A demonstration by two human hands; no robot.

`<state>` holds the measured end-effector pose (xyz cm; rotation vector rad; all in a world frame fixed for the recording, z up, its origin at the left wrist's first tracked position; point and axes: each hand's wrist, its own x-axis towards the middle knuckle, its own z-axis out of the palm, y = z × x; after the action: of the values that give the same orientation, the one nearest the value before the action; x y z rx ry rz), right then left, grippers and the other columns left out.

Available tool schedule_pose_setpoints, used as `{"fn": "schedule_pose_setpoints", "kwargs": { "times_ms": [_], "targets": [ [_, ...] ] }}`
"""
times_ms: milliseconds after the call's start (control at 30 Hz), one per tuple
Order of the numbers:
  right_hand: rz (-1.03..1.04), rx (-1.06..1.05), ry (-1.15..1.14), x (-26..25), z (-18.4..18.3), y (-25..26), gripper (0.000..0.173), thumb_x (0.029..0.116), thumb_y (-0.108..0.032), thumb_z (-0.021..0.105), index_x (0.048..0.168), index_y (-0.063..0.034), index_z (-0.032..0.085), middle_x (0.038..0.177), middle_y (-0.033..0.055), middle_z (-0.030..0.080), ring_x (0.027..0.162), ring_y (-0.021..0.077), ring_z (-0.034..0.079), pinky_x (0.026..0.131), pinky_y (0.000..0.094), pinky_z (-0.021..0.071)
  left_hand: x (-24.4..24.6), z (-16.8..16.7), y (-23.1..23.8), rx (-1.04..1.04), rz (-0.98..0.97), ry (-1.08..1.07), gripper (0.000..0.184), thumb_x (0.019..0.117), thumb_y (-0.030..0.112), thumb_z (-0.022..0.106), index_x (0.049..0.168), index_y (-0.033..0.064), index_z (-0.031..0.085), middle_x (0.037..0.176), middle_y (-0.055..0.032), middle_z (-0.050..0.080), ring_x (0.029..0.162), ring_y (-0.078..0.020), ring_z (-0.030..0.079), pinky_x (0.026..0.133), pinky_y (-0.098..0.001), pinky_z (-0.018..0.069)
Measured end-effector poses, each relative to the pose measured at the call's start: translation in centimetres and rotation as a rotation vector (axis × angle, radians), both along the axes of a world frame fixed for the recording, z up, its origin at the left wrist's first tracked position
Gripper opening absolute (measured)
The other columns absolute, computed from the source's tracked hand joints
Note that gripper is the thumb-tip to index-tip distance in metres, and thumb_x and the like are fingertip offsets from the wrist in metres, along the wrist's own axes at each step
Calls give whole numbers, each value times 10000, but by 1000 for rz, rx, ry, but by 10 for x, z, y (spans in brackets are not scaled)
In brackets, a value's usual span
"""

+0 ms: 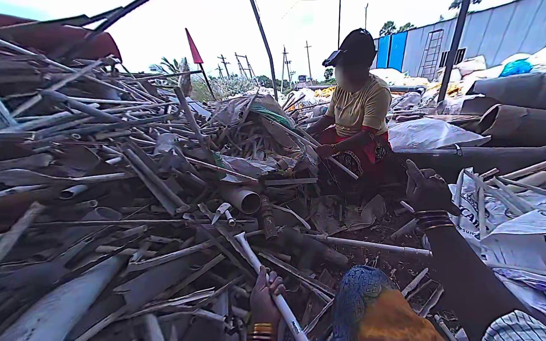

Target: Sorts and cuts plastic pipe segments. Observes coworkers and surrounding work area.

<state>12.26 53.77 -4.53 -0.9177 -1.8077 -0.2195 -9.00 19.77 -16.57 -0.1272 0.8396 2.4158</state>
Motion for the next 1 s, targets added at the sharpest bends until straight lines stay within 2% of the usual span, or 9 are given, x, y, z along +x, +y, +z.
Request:
{"fn": "schedule_pose_setpoints", "kwargs": {
  "times_ms": [100,200,267,333,400,500,600,700,1000],
  "targets": [
    [51,-66,43,6,-9,-14,372,1061,-168,481,1372,-108,676,1038,329,704,896,538,694,753,660,515,-4,4,-1,-81,-6,5,357,1132,312,312,867,136,475,530,61,452,381,-27,458,372,-161,420],
    [364,-195,16,-6,-32,-44,394,1047,-208,497,1348,-23,670,1068,300,729,930,479,721,823,627,539,-4,9,2,-213,-32,24,263,1123,250,369,928,112,479,578,29,464,416,-50,472,401,-176,445],
    [616,-412,-69,-21,-46,-75,433,1035,-243,507,1388,-25,632,1056,202,748,875,279,713,813,463,552,-4,14,3,-272,-62,64,231,1121,245,380,961,107,475,596,25,469,438,-55,491,422,-181,467],
    [909,-664,-194,-34,-56,-111,414,1045,-220,503,1401,-36,606,953,70,713,715,34,586,689,231,498,-1,14,5,-298,-73,112,315,1131,307,334,936,106,478,596,22,485,450,-60,508,433,-191,477],
    [1193,-790,-317,-48,-67,-141,394,1035,-188,497,1360,-4,623,922,20,698,689,-51,563,671,147,494,0,10,10,-280,-43,153,435,1128,396,255,912,106,496,597,15,522,465,-66,533,440,-196,480],
    [1387,-733,-525,-65,-82,-180,369,1044,-187,493,1328,-36,673,867,34,701,672,-11,561,657,193,496,-1,-6,13,-178,-30,197,479,1109,492,262,856,182,525,610,57,514,485,-36,507,464,-181,462],
    [1432,-532,-642,-78,-93,-203,366,1027,-169,513,1333,-97,699,816,88,720,668,148,623,644,368,528,-8,-9,22,-130,-24,117,496,1107,464,318,735,178,477,518,55,452,392,-38,452,380,-180,408],
    [1375,-393,-742,-84,-91,-215,368,1020,-138,529,1345,-147,702,914,136,759,786,289,722,695,507,567,-5,-8,28,-137,41,69,382,1099,372,427,785,159,473,547,44,451,412,-43,456,398,-187,428],
    [1396,-178,-701,-51,-109,-222,342,978,-133,540,1230,-146,771,760,107,716,580,224,642,490,387,490,-1,-11,26,-212,19,75,400,1095,377,449,755,166,464,548,54,443,417,-31,436,415,-170,409]
  ]
}}
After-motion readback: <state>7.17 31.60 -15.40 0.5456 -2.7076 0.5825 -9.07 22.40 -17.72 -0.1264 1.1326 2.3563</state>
